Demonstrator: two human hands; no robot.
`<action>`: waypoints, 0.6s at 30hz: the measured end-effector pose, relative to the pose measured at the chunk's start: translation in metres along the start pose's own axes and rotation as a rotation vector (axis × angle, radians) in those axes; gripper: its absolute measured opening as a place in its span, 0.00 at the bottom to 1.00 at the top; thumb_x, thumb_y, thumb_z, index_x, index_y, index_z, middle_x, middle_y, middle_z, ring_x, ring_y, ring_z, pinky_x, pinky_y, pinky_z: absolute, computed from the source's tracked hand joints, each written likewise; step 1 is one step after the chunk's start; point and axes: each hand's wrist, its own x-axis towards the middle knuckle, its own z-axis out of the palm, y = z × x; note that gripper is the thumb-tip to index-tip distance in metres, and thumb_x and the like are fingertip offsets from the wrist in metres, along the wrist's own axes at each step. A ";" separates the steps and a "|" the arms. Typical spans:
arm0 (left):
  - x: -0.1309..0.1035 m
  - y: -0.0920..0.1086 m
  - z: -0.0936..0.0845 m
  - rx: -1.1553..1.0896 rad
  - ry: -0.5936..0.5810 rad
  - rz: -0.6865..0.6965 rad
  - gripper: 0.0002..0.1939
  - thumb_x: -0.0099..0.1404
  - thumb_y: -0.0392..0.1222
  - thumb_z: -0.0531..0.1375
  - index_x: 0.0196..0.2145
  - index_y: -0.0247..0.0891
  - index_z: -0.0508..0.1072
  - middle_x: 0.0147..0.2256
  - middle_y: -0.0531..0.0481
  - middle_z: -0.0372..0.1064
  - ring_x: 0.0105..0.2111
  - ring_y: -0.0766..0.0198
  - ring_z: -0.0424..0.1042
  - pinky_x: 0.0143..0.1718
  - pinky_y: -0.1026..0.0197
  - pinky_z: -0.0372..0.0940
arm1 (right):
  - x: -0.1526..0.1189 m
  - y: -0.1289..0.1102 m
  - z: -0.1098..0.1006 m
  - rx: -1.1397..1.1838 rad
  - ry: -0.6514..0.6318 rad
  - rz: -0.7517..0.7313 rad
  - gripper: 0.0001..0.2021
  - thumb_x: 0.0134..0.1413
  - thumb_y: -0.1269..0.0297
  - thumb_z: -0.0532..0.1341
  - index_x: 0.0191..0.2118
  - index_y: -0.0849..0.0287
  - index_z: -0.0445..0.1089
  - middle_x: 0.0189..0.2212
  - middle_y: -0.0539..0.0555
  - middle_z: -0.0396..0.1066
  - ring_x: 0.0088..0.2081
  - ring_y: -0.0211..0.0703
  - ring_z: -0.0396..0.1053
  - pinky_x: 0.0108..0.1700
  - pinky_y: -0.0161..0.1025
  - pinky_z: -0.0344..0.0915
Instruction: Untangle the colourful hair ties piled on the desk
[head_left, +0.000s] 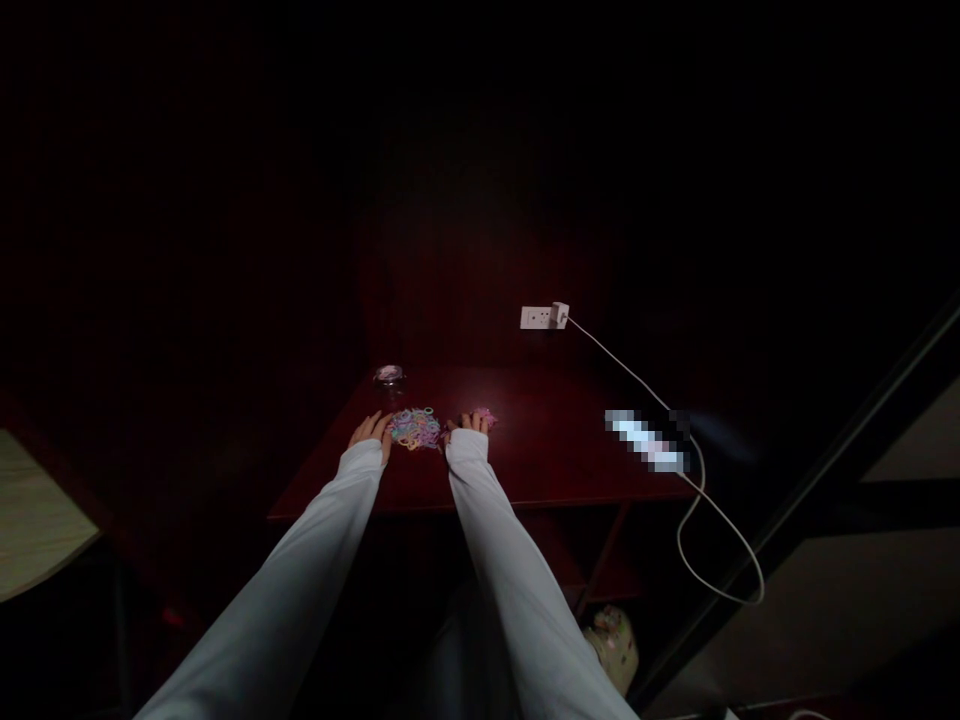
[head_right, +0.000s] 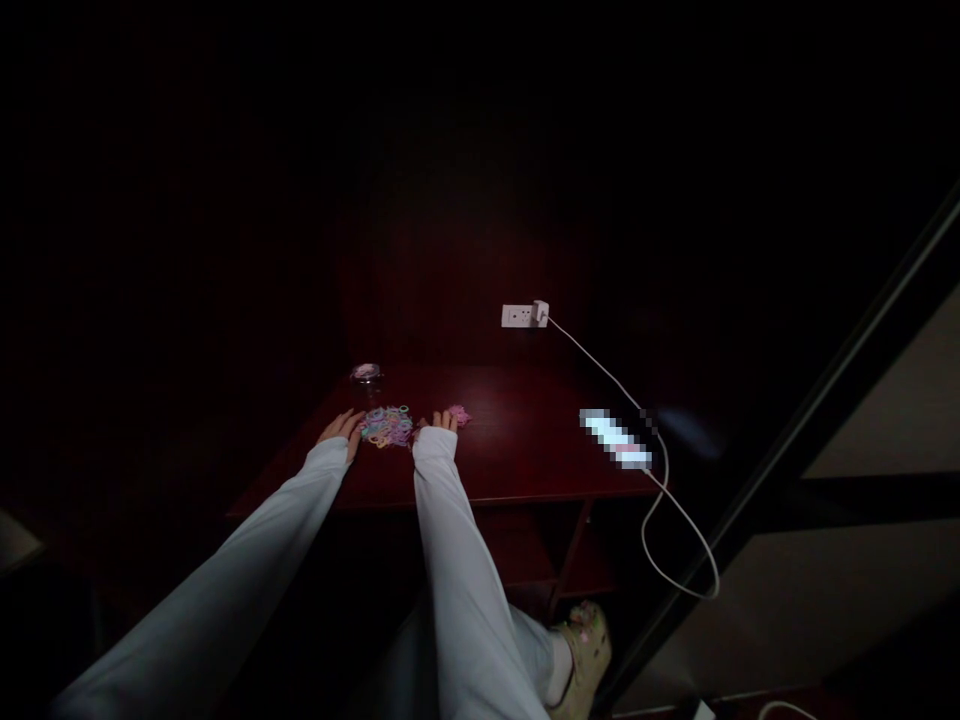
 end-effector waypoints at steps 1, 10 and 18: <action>0.004 -0.002 0.002 -0.016 -0.040 -0.003 0.27 0.74 0.39 0.54 0.68 0.36 0.72 0.72 0.37 0.65 0.69 0.45 0.68 0.72 0.43 0.64 | -0.001 0.000 -0.001 0.012 -0.012 -0.015 0.22 0.71 0.63 0.58 0.65 0.52 0.78 0.69 0.59 0.70 0.68 0.61 0.60 0.69 0.57 0.53; 0.006 -0.003 0.000 -0.154 -0.031 0.238 0.26 0.71 0.36 0.54 0.64 0.37 0.74 0.64 0.40 0.74 0.63 0.51 0.76 0.67 0.50 0.70 | -0.004 0.003 -0.003 0.225 0.091 -0.016 0.22 0.67 0.70 0.59 0.61 0.48 0.80 0.58 0.55 0.79 0.60 0.58 0.61 0.63 0.54 0.55; -0.008 0.018 -0.019 0.049 -0.010 0.248 0.22 0.69 0.37 0.58 0.59 0.44 0.78 0.64 0.43 0.74 0.59 0.47 0.74 0.58 0.47 0.72 | -0.003 0.009 0.001 0.202 0.127 0.088 0.16 0.67 0.68 0.60 0.50 0.48 0.85 0.52 0.56 0.80 0.57 0.57 0.62 0.58 0.52 0.59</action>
